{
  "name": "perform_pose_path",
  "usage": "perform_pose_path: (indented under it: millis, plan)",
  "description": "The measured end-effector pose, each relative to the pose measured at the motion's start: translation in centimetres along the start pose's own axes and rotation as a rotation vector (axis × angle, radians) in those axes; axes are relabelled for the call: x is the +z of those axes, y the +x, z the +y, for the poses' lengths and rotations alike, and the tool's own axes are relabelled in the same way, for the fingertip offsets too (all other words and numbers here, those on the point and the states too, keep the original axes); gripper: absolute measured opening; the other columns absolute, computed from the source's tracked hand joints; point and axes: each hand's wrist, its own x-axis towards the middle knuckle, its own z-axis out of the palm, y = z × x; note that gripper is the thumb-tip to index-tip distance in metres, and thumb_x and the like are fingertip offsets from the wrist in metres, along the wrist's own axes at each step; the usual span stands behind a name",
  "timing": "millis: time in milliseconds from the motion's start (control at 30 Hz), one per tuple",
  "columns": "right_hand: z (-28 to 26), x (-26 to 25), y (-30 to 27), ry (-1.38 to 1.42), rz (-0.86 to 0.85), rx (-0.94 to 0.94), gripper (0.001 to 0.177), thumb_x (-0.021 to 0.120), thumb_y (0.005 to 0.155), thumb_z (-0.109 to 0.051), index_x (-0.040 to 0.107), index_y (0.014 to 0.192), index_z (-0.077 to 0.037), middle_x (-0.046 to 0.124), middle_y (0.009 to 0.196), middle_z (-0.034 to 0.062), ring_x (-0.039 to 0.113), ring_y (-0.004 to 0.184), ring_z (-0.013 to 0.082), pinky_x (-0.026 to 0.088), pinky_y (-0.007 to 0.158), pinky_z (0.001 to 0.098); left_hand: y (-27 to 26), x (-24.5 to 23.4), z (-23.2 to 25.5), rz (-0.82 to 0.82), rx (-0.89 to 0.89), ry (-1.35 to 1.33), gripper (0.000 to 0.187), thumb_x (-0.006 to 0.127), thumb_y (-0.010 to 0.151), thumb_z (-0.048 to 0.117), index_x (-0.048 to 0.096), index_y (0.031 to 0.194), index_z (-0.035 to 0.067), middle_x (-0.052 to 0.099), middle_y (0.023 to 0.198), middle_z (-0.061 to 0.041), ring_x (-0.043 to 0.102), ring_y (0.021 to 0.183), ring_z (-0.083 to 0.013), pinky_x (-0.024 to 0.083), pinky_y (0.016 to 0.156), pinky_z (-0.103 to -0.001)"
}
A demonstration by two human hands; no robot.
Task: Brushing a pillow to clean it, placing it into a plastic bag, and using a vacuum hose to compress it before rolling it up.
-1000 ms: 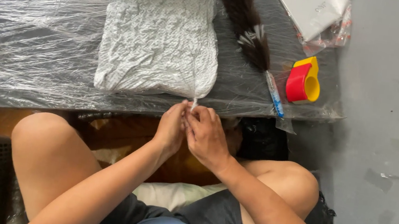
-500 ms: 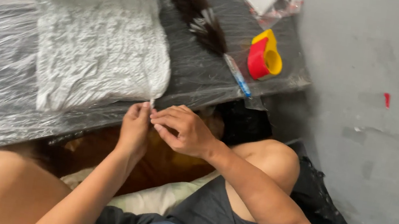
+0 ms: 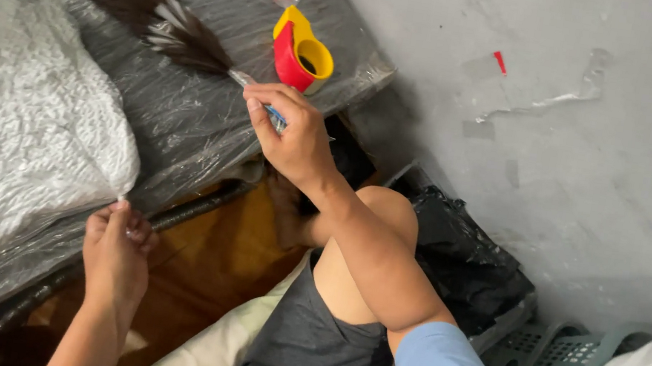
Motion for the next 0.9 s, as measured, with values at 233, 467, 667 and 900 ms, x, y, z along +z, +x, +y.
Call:
perform_pose_path:
  millis: [233,467,667,900]
  plan:
    - [4.0,-6.4,-0.7,0.118,0.241,0.157,0.016,0.063,0.100,-0.008,0.071,0.111,0.001,0.073,0.111,0.0076,0.067,0.090,0.0130,0.055,0.081,0.0237,-0.1,-0.9,-0.3,-0.009,0.034,0.153,0.020,0.053,0.113,0.030,0.043,0.113,0.013,0.056,0.095,-0.001,0.046,0.074,-0.0074,0.041,0.064,-0.023]
    - [9.8,-13.1,-4.5,0.510,0.562,0.722,0.027,0.062,0.097,-0.014,0.067,0.119,0.000,0.072,0.107,0.0110,0.068,0.095,0.0151,0.054,0.078,0.0253,0.0,-1.4,-0.1,-0.022,0.013,0.245,0.021,0.049,0.115,0.033,0.051,0.114,0.013,0.054,0.089,0.000,0.047,0.069,-0.0081,0.042,0.063,-0.023]
    - [22.0,-21.9,-9.5,0.173,0.911,0.683,0.019,0.065,0.093,-0.015,0.066,0.112,-0.011,0.068,0.103,0.0006,0.062,0.093,0.0095,0.051,0.076,0.0240,0.3,-1.5,-0.3,-0.063,0.003,0.247,0.022,0.046,0.115,0.033,0.052,0.115,0.011,0.049,0.082,0.001,0.043,0.068,-0.0085,0.038,0.061,-0.023]
    - [24.9,-29.5,-8.2,0.065,0.979,0.657,0.044,0.068,0.093,-0.031,0.060,0.128,-0.005,0.073,0.123,0.0052,0.069,0.108,0.0100,0.053,0.084,0.0231,0.0,-0.8,0.1,-0.030,-0.012,0.271,0.022,0.045,0.115,0.033,0.051,0.114,0.011,0.047,0.082,0.001,0.041,0.067,-0.0088,0.034,0.058,-0.024]
